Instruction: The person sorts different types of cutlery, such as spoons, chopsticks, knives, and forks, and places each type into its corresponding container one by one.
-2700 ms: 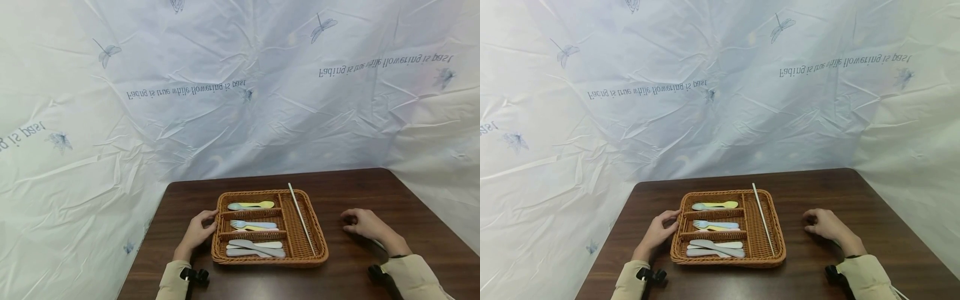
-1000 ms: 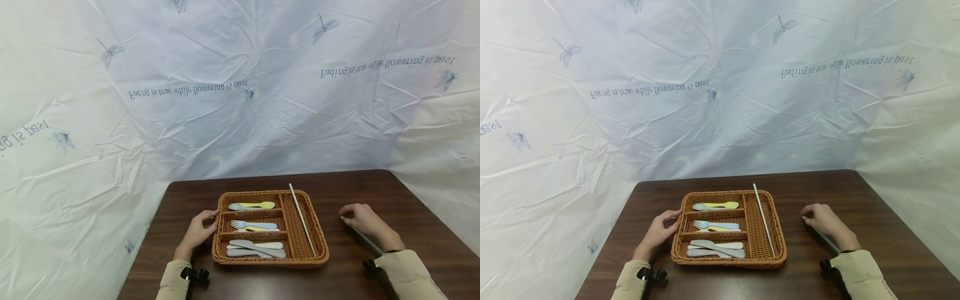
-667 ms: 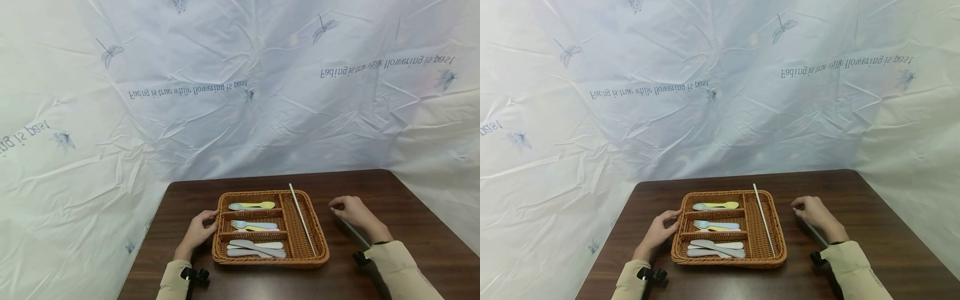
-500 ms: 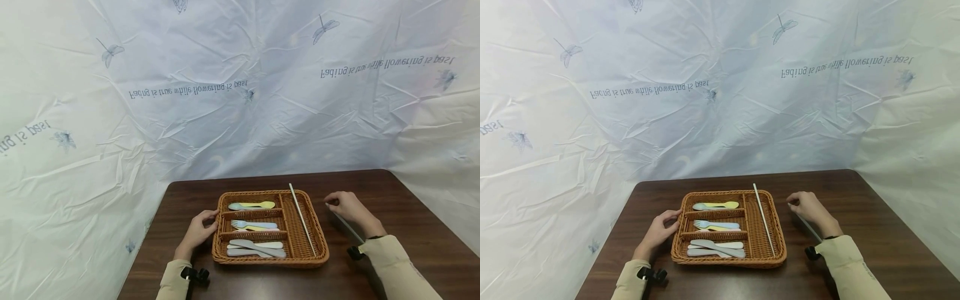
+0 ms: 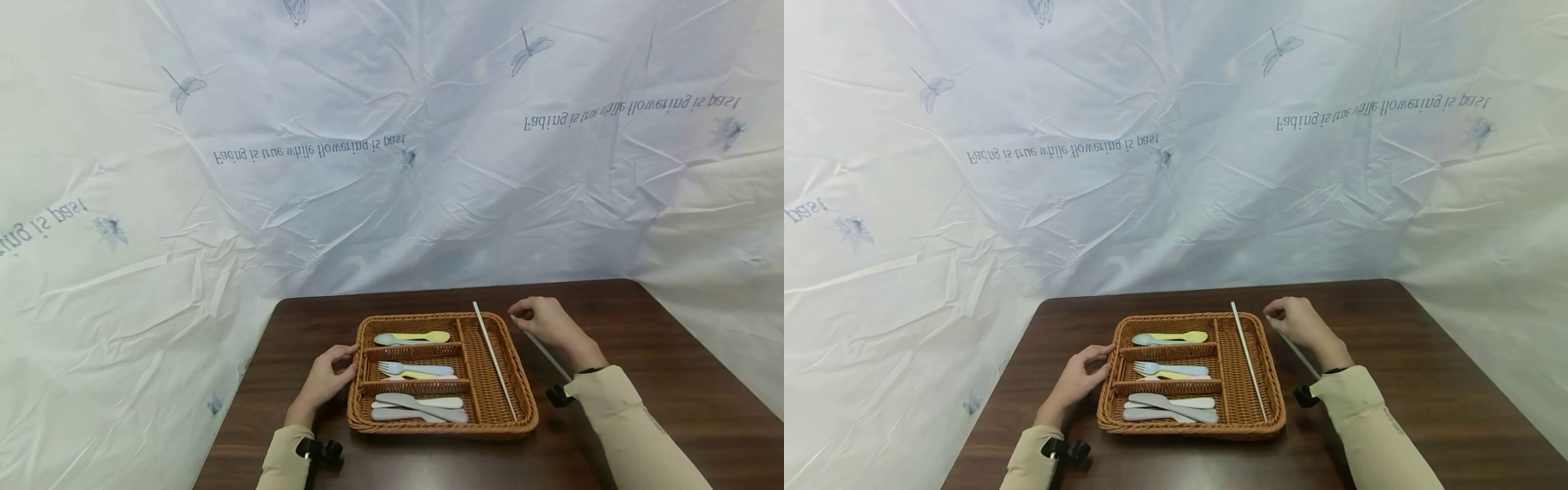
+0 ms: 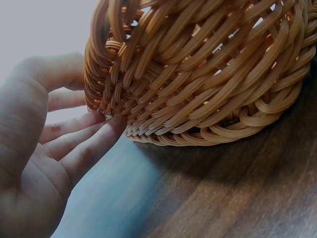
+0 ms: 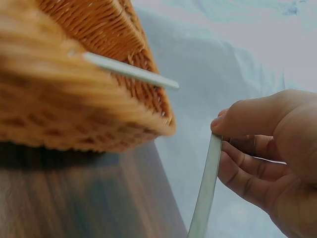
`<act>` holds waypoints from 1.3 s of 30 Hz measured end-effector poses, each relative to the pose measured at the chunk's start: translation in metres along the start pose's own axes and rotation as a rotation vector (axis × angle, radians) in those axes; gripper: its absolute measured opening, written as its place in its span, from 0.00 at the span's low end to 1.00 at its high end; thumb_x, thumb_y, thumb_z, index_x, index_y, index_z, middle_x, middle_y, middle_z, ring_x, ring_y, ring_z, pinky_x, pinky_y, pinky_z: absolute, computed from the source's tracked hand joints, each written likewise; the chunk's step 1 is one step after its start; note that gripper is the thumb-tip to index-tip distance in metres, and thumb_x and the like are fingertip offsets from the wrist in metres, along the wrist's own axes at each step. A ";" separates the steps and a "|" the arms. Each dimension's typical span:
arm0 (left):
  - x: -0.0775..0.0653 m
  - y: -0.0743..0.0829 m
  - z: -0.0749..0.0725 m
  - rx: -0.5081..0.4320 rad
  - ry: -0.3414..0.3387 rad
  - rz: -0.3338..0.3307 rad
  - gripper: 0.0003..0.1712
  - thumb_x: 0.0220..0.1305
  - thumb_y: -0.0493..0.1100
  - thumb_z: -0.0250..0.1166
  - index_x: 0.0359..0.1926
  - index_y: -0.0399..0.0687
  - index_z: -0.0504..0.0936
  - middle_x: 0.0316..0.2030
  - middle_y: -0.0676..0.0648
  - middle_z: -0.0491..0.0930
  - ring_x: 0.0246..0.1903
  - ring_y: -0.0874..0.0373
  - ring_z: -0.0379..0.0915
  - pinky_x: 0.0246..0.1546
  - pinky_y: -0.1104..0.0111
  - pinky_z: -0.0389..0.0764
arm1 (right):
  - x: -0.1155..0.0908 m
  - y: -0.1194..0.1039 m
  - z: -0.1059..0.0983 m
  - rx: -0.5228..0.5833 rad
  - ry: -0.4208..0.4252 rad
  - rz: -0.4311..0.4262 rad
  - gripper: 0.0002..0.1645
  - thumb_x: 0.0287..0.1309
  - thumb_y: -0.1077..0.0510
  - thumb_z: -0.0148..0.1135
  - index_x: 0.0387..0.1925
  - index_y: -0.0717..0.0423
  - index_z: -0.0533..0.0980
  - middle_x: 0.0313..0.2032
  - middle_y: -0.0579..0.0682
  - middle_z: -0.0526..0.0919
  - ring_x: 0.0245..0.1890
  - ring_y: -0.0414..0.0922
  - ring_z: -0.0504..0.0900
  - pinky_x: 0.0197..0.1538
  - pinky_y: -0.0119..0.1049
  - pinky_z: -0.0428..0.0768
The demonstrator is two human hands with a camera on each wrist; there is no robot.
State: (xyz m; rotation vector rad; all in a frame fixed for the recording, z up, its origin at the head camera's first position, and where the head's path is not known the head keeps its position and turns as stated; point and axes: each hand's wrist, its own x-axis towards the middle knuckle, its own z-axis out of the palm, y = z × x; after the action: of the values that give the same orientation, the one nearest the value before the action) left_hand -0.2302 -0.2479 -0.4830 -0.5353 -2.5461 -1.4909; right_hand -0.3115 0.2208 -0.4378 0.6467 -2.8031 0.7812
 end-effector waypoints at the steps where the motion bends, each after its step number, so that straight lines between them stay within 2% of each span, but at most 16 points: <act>1: 0.000 0.000 0.000 0.001 0.002 0.001 0.23 0.62 0.30 0.62 0.59 0.30 0.77 0.52 0.33 0.77 0.50 0.42 0.76 0.49 0.58 0.83 | 0.002 -0.002 0.000 0.002 0.000 0.005 0.12 0.61 0.62 0.63 0.46 0.57 0.83 0.41 0.54 0.84 0.36 0.45 0.82 0.32 0.36 0.82; 9: 0.000 0.001 0.000 0.004 0.005 0.018 0.22 0.62 0.29 0.62 0.58 0.29 0.77 0.51 0.32 0.77 0.49 0.40 0.76 0.48 0.53 0.83 | 0.017 -0.018 -0.004 0.013 0.007 -0.001 0.13 0.61 0.63 0.62 0.47 0.57 0.83 0.42 0.54 0.84 0.38 0.48 0.83 0.34 0.39 0.83; 15: -0.001 0.002 0.001 -0.001 0.003 0.001 0.23 0.62 0.30 0.62 0.59 0.30 0.76 0.52 0.32 0.77 0.50 0.40 0.76 0.49 0.54 0.83 | 0.028 -0.030 -0.006 0.031 -0.004 0.022 0.13 0.63 0.60 0.62 0.49 0.56 0.82 0.42 0.54 0.85 0.39 0.48 0.83 0.34 0.38 0.83; 25: -0.001 0.004 0.000 0.012 0.006 0.019 0.23 0.62 0.29 0.62 0.59 0.30 0.76 0.52 0.32 0.77 0.50 0.38 0.76 0.50 0.46 0.80 | 0.040 -0.046 -0.008 0.022 0.005 -0.023 0.14 0.63 0.59 0.62 0.49 0.56 0.83 0.43 0.55 0.85 0.39 0.48 0.84 0.36 0.41 0.84; 39: -0.001 0.005 -0.001 0.008 0.001 0.035 0.23 0.62 0.29 0.62 0.59 0.28 0.76 0.52 0.30 0.77 0.50 0.36 0.75 0.51 0.43 0.78 | 0.061 -0.077 -0.006 0.071 0.026 -0.048 0.16 0.65 0.57 0.60 0.52 0.58 0.81 0.44 0.56 0.85 0.41 0.49 0.84 0.38 0.41 0.84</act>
State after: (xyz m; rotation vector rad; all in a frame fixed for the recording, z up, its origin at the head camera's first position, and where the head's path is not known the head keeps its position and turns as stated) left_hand -0.2270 -0.2464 -0.4789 -0.5745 -2.5275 -1.4689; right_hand -0.3313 0.1423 -0.3812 0.7076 -2.7367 0.8773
